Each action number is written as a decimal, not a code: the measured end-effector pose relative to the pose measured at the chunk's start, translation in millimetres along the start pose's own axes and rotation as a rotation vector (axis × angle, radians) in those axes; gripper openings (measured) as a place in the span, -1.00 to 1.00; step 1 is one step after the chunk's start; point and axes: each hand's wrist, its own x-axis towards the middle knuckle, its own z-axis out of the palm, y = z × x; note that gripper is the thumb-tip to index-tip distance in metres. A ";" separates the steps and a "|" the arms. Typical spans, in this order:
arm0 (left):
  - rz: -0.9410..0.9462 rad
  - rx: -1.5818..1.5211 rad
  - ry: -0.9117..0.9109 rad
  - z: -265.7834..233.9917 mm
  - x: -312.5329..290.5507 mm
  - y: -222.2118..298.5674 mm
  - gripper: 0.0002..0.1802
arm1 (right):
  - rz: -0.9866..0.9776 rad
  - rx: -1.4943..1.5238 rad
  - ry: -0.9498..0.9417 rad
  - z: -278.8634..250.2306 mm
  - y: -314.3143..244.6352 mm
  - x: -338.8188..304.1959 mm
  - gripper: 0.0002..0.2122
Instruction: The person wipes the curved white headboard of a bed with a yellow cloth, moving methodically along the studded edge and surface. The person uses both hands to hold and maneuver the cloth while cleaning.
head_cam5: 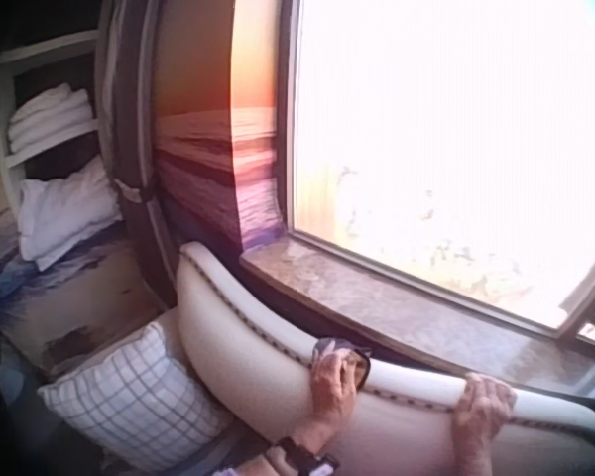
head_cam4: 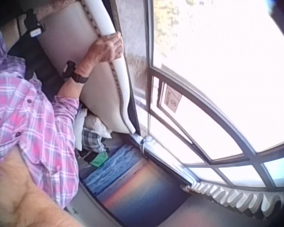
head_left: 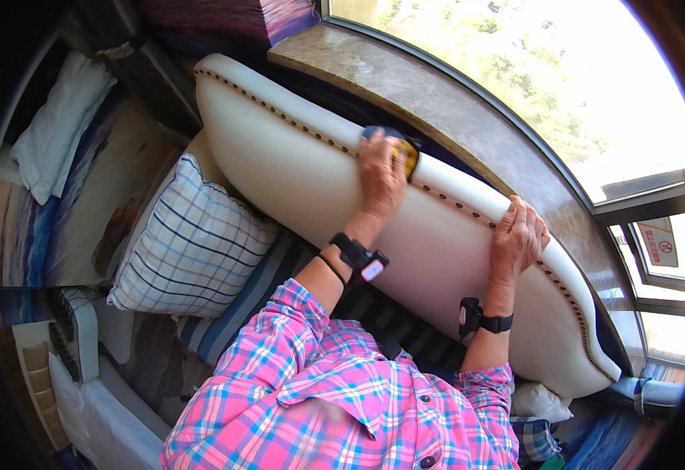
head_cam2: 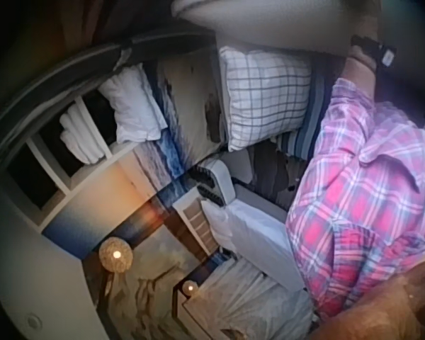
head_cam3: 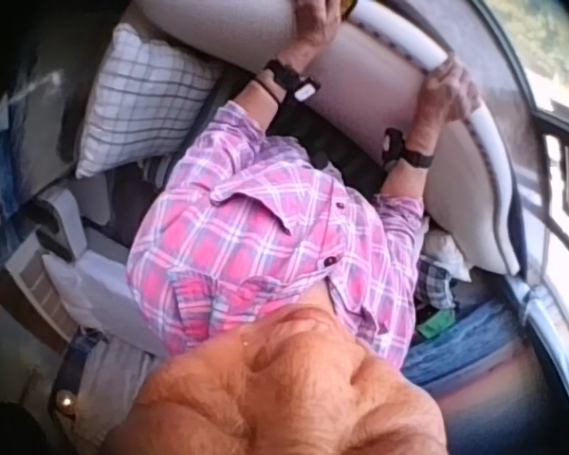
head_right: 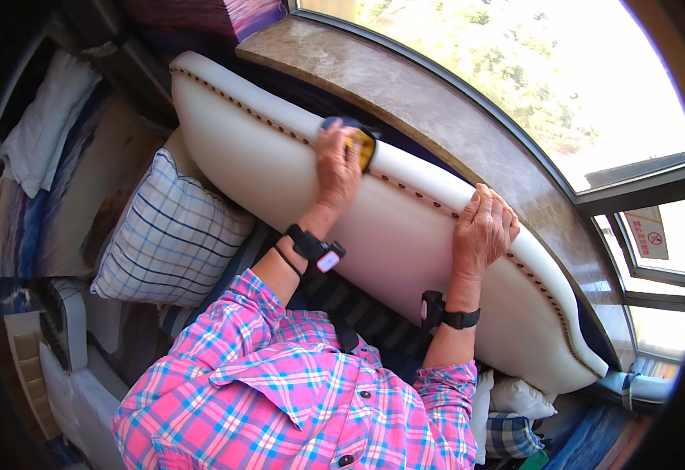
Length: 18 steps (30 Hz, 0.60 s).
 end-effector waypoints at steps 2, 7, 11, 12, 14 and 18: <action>0.098 -0.122 -0.104 -3.1 -24.4 30.9 -0.82 | -0.002 0.010 0.000 -0.1 -0.6 0.2 -0.74; 0.331 0.096 -0.247 -36.5 -47.2 21.1 -0.77 | -0.024 0.006 0.013 -1.3 -0.1 0.8 -0.73; 0.370 0.456 -0.144 -84.5 -38.0 -45.4 -0.76 | -0.010 0.022 0.008 -1.3 0.1 0.2 -0.73; 0.269 0.515 -0.119 -99.2 -28.8 -65.1 -0.74 | -0.012 0.017 0.017 -0.9 -0.3 0.4 -0.73; 0.085 0.467 0.001 -122.0 -5.7 -98.9 -0.75 | -0.014 0.013 0.014 -0.8 -0.8 -0.4 -0.73; -0.148 0.224 0.117 -114.8 -6.0 -96.7 -0.79 | -0.010 0.022 0.009 -0.7 -1.2 -0.2 -0.74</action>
